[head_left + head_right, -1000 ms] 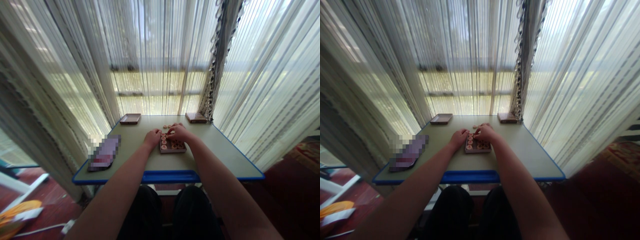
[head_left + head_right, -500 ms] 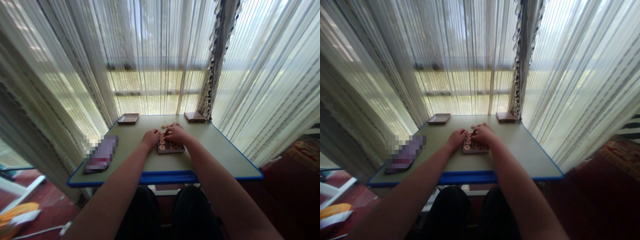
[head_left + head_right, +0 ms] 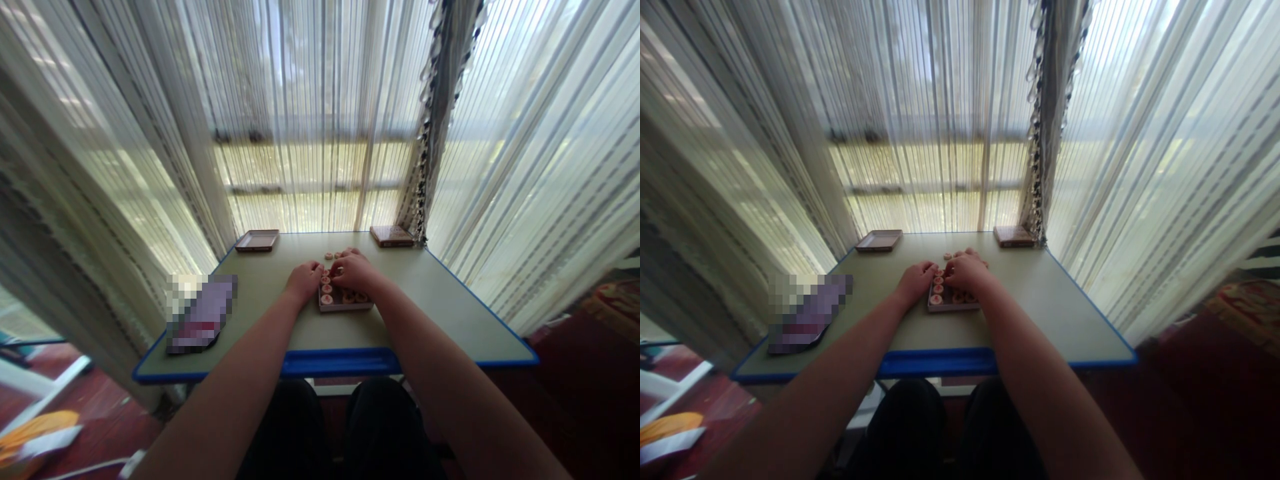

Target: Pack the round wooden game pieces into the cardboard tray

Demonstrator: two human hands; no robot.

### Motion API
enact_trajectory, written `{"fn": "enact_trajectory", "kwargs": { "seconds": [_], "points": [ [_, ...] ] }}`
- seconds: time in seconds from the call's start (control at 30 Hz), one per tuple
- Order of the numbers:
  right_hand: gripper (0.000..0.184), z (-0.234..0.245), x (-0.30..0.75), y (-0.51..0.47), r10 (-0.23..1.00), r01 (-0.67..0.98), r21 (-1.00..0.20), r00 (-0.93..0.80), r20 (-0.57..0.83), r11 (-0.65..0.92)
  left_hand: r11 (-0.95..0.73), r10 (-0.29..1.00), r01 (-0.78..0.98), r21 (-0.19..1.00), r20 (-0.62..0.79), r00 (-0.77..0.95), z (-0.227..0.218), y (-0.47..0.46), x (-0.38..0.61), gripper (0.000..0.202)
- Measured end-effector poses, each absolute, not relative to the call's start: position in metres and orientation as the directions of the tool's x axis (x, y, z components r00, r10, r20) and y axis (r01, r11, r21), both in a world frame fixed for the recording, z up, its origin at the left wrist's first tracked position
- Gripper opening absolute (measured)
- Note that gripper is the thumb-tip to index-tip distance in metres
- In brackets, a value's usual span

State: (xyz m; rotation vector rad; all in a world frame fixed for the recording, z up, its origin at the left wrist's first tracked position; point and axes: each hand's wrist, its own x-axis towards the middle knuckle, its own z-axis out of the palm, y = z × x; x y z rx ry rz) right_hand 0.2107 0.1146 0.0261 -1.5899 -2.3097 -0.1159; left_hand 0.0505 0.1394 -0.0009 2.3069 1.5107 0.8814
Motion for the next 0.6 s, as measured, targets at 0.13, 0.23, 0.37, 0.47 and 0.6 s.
{"fn": "enact_trajectory", "kwargs": {
  "seconds": [0.13,0.23,0.37,0.47,0.6],
  "points": [
    [0.024,0.028,0.2086,0.1126,0.897,0.926,-0.102,-0.318,0.307,0.363,-0.395,0.911,0.759,0.517,0.33,0.249,-0.0008,0.1405,0.0503,0.034],
    [0.024,0.0282,0.2074,0.1122,0.897,0.929,-0.086,-0.319,0.306,0.359,-0.395,0.909,0.759,0.517,0.338,0.243,-0.001,0.1409,0.05,0.034],
    [0.024,0.0268,0.2069,0.1129,0.9,0.935,-0.091,-0.3,0.317,0.344,-0.399,0.907,0.757,0.518,0.343,0.244,-0.001,0.1407,0.0499,0.034],
    [0.023,0.026,0.2068,0.113,0.899,0.934,-0.111,-0.288,0.331,0.34,-0.41,0.904,0.743,0.529,0.347,0.252,-0.0014,0.1408,0.0498,0.033],
    [0.022,0.0265,0.2079,0.112,0.892,0.927,-0.165,-0.259,0.371,0.338,-0.404,0.909,0.679,0.613,0.355,0.22,-0.0037,0.1427,0.0495,0.029]
  ]
}}
